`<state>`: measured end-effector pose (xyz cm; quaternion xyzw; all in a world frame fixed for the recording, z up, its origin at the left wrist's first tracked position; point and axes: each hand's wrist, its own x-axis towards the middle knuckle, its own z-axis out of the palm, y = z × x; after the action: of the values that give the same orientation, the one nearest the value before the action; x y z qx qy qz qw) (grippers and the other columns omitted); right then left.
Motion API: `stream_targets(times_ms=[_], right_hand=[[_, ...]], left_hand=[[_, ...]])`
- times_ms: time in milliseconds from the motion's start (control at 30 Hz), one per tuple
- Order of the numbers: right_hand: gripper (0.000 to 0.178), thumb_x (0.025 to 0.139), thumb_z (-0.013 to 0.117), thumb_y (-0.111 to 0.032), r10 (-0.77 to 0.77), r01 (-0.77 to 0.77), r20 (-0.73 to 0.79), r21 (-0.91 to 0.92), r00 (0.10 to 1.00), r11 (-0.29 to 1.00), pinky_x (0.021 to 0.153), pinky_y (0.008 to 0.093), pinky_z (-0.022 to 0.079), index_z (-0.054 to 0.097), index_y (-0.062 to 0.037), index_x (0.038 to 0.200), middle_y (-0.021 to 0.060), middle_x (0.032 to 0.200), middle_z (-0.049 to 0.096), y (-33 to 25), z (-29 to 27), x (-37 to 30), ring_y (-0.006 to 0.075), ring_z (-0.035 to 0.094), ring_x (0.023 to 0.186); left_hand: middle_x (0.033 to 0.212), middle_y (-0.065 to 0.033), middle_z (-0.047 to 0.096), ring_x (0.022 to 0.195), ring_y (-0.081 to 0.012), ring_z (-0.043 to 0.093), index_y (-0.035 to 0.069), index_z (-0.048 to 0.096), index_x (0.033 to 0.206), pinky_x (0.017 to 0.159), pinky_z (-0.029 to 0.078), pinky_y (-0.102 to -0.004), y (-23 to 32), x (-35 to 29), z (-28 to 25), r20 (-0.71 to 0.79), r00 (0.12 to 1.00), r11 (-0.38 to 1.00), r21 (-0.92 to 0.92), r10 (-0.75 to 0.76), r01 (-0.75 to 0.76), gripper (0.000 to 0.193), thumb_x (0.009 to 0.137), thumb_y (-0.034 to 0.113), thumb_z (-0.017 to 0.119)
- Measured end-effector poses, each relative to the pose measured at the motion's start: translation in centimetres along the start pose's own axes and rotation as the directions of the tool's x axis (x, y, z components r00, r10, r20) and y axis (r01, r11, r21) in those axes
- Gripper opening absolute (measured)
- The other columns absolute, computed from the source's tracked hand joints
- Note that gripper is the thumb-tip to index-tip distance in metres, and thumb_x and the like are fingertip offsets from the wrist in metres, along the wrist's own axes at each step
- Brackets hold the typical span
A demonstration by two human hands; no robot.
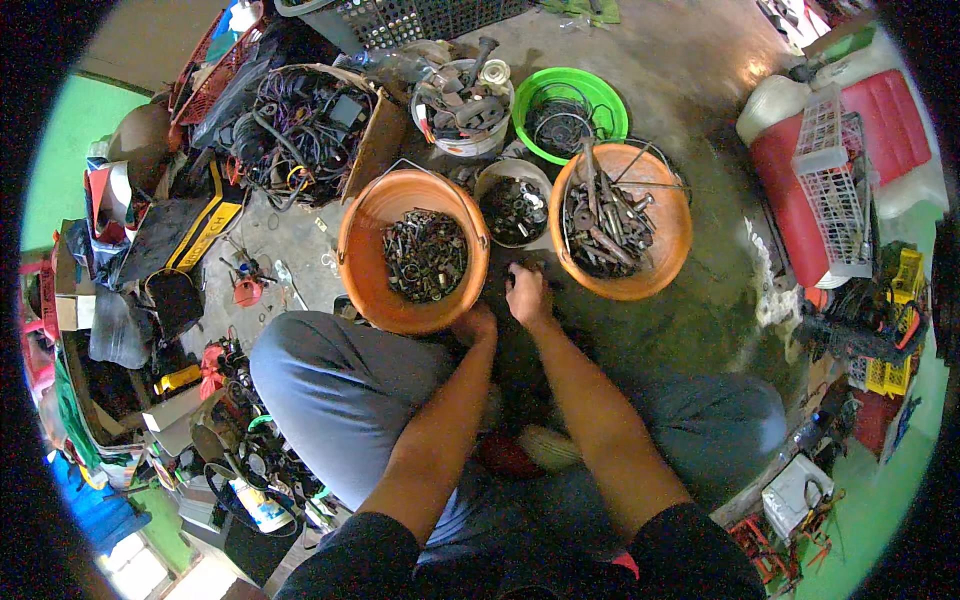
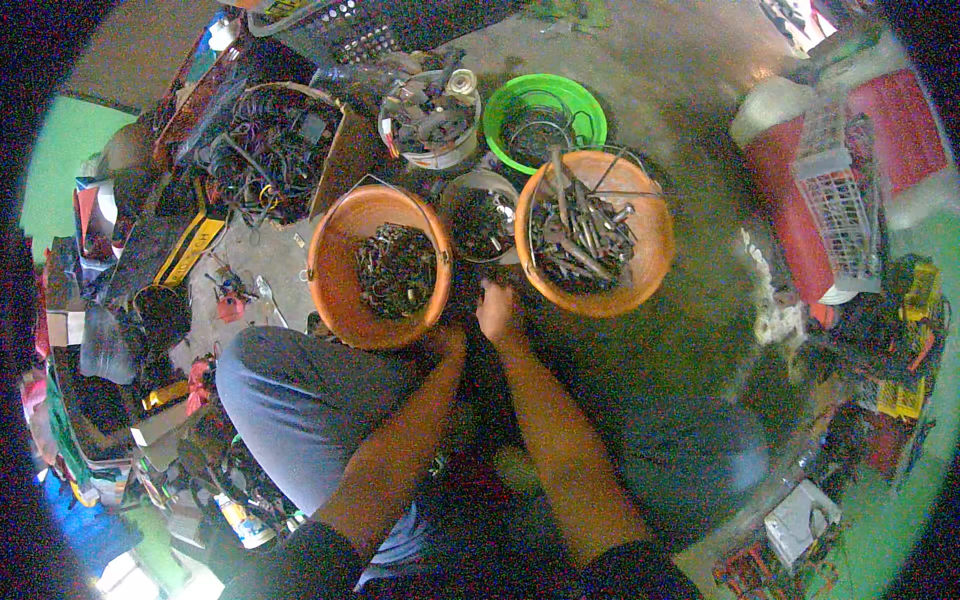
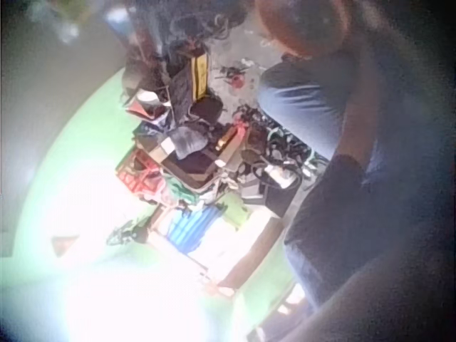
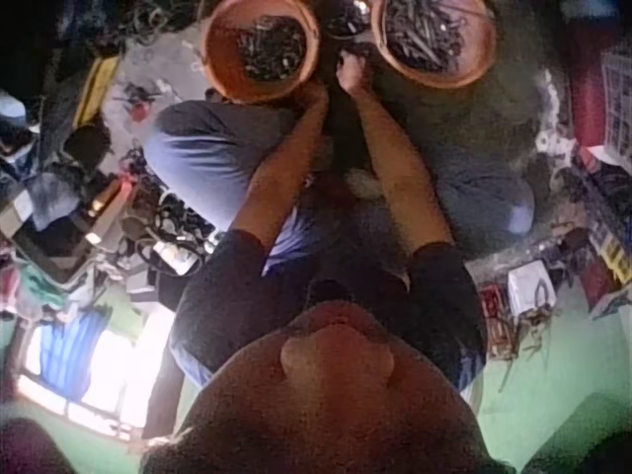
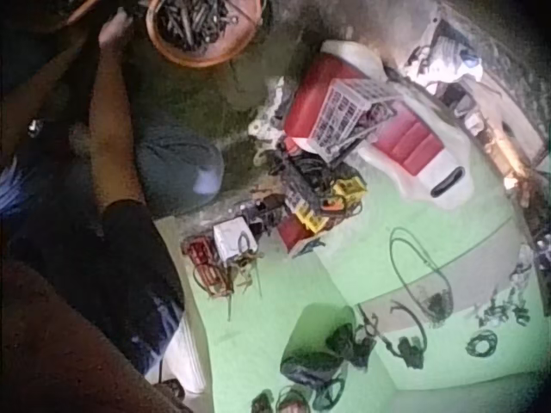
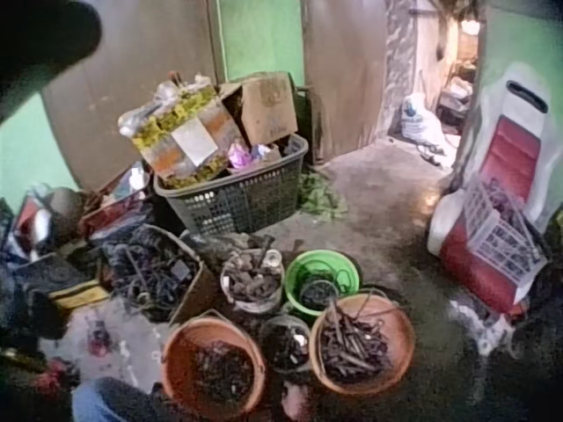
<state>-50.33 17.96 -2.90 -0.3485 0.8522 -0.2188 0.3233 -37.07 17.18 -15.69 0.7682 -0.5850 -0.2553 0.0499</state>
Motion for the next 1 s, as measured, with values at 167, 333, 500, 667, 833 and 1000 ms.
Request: stream_targets(times_ms=[167, 333, 500, 667, 833, 1000], right_hand=[[0.029, 0.084, 0.068, -0.011, -0.102, 0.102, -0.023, -0.028, 0.994, 0.994, 0.087, 0.0460, 0.052, 0.067, -0.0029, 0.112, 0.0234, 0.099, 0.068, 2.5, 0.1, -0.8, 0.0414, 0.065, 0.096], [0.025, 0.084, 0.072, -0.011, -0.013, 0.025, -0.065, 0.187, 0.998, 0.982, 0.086, 0.0425, 0.051, 0.067, 0.0009, 0.105, 0.0228, 0.101, 0.069, 4.8, -0.2, -1.8, 0.0400, 0.065, 0.097], [0.028, 0.086, 0.072, -0.014, -0.067, 0.078, -0.059, 0.224, 0.996, 0.971, 0.087, 0.0416, 0.050, 0.065, 0.0036, 0.106, 0.0206, 0.097, 0.070, 0.6, -1.8, -4.9, 0.0366, 0.066, 0.095], [0.024, 0.092, 0.066, -0.014, -0.074, 0.118, -0.161, 0.282, 0.984, 0.952, 0.060, 0.0357, 0.053, 0.064, 0.0042, 0.107, 0.0143, 0.081, 0.068, 3.5, -3.6, -4.6, 0.0208, 0.067, 0.069], [0.022, 0.096, 0.061, -0.014, -0.053, 0.245, -0.381, 0.477, 0.923, 0.844, 0.056, 0.0309, 0.054, 0.063, 0.0060, 0.106, 0.0097, 0.082, 0.067, 5.8, -7.6, -3.6, 0.0159, 0.064, 0.063], [0.023, 0.101, 0.050, -0.014, -0.156, 0.439, -0.475, 0.572, 0.866, 0.693, 0.062, 0.0302, 0.058, 0.064, 0.0030, 0.105, 0.0059, 0.084, 0.062, 0.0, -13.2, -6.3, 0.0145, 0.062, 0.068]], left_hand=[[0.115, -0.0203, 0.066, 0.106, -0.0385, 0.063, 0.004, 0.066, 0.114, 0.092, 0.049, -0.0512, 2.7, -1.2, 1.3, 0.111, 0.994, 0.934, 0.357, -0.019, -0.023, 0.038, 0.088, 0.033, 0.064], [0.134, -0.0202, 0.056, 0.124, -0.0366, 0.052, 0.005, 0.060, 0.126, 0.100, 0.043, -0.0515, -0.3, 4.5, 5.0, 0.074, 0.991, 0.990, 0.078, 0.110, -0.116, 0.049, 0.090, 0.039, 0.061], [0.140, -0.0182, 0.051, 0.127, -0.0358, 0.049, 0.004, 0.052, 0.134, 0.105, 0.040, -0.0440, -3.0, 7.2, 4.4, -0.034, 0.999, 0.978, -0.203, 0.041, -0.047, 0.054, 0.092, 0.037, 0.060], [0.131, -0.0136, 0.057, 0.115, -0.0287, 0.055, 0.008, 0.054, 0.132, 0.098, 0.043, -0.0374, 6.5, -3.7, -0.7, 0.485, 0.848, 0.552, -0.655, -0.215, 0.515, 0.045, 0.093, 0.030, 0.058], [0.106, -0.0048, 0.068, 0.091, -0.0153, 0.062, 0.008, 0.067, 0.118, 0.078, 0.049, -0.0295, 11.6, -11.6, -10.5, 0.625, 0.780, 0.620, -0.595, -0.042, 0.511, 0.026, 0.093, 0.015, 0.059], [0.094, -0.0053, 0.065, 0.076, -0.0139, 0.060, -0.001, 0.064, 0.116, 0.071, 0.051, -0.0290, 12.9, -13.3, -19.1, 0.479, 0.803, 0.213, -0.878, 0.355, 0.430, 0.022, 0.097, 0.005, 0.055]])
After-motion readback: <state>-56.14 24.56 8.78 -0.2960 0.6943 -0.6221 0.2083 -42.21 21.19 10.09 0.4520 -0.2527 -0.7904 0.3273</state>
